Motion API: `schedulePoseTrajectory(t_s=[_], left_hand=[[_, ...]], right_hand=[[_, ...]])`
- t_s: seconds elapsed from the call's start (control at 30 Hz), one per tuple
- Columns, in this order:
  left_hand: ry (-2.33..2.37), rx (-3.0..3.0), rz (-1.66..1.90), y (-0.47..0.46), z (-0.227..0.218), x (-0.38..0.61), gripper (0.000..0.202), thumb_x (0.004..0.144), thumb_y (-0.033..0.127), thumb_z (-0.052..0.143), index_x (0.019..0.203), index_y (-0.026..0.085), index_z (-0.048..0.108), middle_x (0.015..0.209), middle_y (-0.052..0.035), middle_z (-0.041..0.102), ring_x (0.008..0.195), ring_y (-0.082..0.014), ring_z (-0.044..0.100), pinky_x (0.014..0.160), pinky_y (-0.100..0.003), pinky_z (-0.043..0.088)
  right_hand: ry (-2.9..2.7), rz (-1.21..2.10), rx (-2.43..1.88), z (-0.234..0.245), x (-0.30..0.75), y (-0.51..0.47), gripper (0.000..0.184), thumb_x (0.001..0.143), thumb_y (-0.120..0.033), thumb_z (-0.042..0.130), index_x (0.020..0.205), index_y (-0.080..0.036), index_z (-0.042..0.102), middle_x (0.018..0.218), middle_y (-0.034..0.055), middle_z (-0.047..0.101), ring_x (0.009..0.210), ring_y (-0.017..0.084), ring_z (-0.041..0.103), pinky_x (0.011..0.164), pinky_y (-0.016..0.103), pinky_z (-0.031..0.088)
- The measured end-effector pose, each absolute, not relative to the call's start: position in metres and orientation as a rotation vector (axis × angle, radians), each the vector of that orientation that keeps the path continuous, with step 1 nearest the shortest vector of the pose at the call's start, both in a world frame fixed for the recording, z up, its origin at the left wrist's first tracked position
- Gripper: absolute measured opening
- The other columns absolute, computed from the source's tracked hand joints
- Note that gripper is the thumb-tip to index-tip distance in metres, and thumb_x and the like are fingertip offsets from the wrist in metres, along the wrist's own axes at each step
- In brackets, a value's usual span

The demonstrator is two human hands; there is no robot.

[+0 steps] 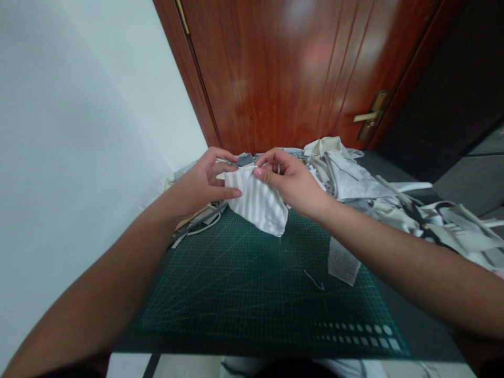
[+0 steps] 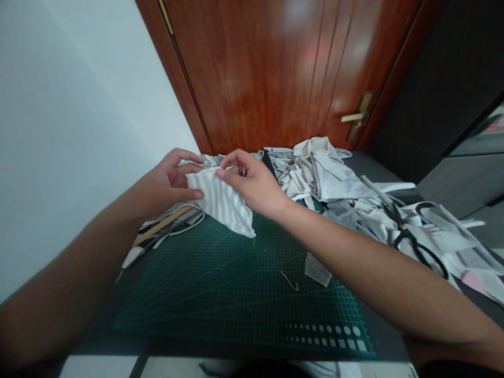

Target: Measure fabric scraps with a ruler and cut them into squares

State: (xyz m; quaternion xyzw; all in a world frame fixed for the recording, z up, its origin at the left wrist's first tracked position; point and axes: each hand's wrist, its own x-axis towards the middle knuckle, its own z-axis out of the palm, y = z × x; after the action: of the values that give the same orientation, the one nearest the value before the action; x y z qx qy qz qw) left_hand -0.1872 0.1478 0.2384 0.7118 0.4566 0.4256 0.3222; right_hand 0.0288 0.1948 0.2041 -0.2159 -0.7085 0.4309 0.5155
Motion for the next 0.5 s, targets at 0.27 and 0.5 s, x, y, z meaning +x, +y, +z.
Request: schedulePoseTrajectory(t_s=[0.27,0.5], left_hand=[[1.298,2.048,1.054,0.145,0.235,-0.174,0.018,0.081,0.031,0.072,0.086,0.02,0.059,0.085,-0.0009,0.066,0.08,-0.0166,0.065,0.073,-0.029,0.055],[1.419,2.24,1.208,0.148,0.23,-0.168,0.015,0.087,0.03,0.063,0.099,0.021,0.063,0.085,-0.001,0.068,0.081,-0.0178,0.065,0.072,-0.029,0.052]], right_hand=[[-1.481,1.544,-0.52,0.198,0.062,0.19,0.031,0.079,-0.046,0.08,0.09,-0.02,0.065,0.088,0.002,0.067,0.077,0.016,0.059,0.069,0.03,0.049],[-2.156,0.885,-1.417,0.194,0.117,0.222,0.037,0.082,-0.036,0.075,0.115,-0.022,0.071,0.086,0.0076,0.073,0.078,0.026,0.069,0.08,0.044,0.054]])
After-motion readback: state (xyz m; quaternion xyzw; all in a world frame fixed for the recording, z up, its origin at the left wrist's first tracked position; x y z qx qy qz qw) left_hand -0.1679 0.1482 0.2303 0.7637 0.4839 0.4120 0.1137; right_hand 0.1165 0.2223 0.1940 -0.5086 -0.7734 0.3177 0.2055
